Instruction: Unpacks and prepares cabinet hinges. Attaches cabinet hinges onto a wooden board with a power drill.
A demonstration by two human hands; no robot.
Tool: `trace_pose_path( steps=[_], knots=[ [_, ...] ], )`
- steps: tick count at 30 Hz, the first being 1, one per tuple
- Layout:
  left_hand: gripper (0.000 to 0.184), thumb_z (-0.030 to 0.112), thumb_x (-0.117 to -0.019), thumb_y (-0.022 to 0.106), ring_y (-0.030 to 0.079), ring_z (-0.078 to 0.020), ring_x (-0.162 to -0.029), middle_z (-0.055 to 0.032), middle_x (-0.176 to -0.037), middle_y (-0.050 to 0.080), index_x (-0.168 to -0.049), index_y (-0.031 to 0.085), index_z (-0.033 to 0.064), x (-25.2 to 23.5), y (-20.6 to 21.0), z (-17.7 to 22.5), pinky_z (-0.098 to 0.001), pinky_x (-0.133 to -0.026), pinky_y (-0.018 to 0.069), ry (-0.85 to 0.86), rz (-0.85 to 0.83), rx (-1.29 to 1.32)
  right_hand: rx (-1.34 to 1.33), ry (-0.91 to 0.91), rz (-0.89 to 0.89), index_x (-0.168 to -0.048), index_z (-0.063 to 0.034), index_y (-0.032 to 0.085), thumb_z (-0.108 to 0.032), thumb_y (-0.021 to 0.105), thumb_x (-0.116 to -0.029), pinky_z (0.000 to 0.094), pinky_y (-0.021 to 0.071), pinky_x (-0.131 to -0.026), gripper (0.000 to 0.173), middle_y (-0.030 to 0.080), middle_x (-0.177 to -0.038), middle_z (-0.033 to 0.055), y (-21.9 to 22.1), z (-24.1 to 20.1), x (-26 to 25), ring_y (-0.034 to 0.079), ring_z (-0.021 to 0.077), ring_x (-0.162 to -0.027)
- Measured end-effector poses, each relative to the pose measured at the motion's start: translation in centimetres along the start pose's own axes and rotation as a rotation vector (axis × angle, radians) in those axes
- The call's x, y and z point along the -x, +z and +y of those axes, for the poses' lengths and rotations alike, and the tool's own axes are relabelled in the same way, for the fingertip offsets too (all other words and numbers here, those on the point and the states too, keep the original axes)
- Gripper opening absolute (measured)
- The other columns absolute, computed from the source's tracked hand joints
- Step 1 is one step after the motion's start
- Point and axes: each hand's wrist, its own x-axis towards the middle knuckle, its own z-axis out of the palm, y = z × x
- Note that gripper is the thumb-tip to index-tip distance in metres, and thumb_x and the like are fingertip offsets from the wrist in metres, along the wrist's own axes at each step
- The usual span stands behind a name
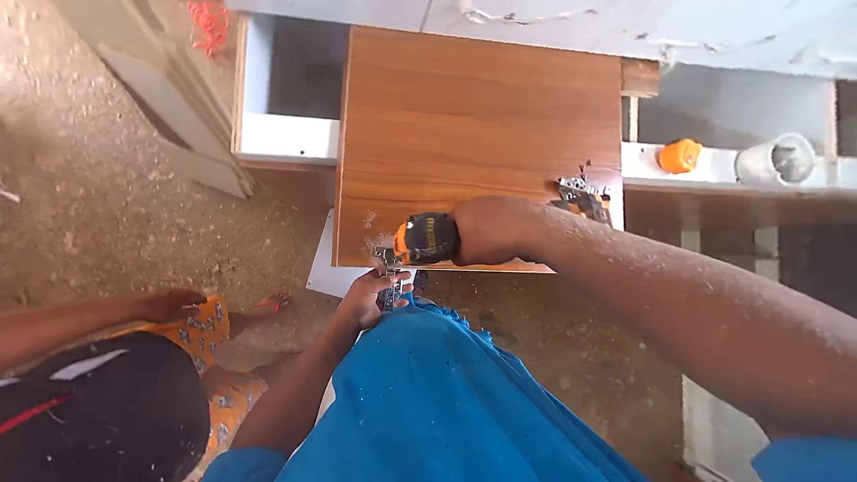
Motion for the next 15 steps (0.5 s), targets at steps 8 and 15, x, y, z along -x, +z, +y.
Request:
trace_pose_path(
  steps=[8, 15],
  knots=[
    [0.029, 0.0, -0.1021, 0.04, 0.074, -0.0264, -0.096, -0.0179, -0.118, 0.071, -0.13, 0.047, 0.002, -0.3, -0.1, -0.5, -0.0356, -0.071, 0.0617, 0.042, -0.073, -0.017, -0.01, -0.033, 0.001, -0.092, -0.0046, 0.066, -0.023, 0.074, -0.0906, 0.0523, 0.0497, -0.068, 0.021, 0.064, -0.084, 0.0122, 0.3, 0.3, 0.4, 0.064, 0.0295, -0.082],
    [0.027, 0.0, -0.104, 0.038, 0.073, -0.0203, -0.079, -0.0185, -0.115, 0.071, -0.129, 0.045, 0.0036, -0.7, 0.3, -1.7, -0.0272, -0.057, 0.0567, 0.123, -0.046, 0.071, 0.002, -0.04, 0.043, -0.093, -0.0049, 0.068, -0.026, 0.074, -0.091, 0.0519, 0.0498, -0.07, 0.022, 0.064, -0.083, 0.0115, 0.8, 0.6, 0.3, 0.064, 0.0286, -0.082]
  ],
)
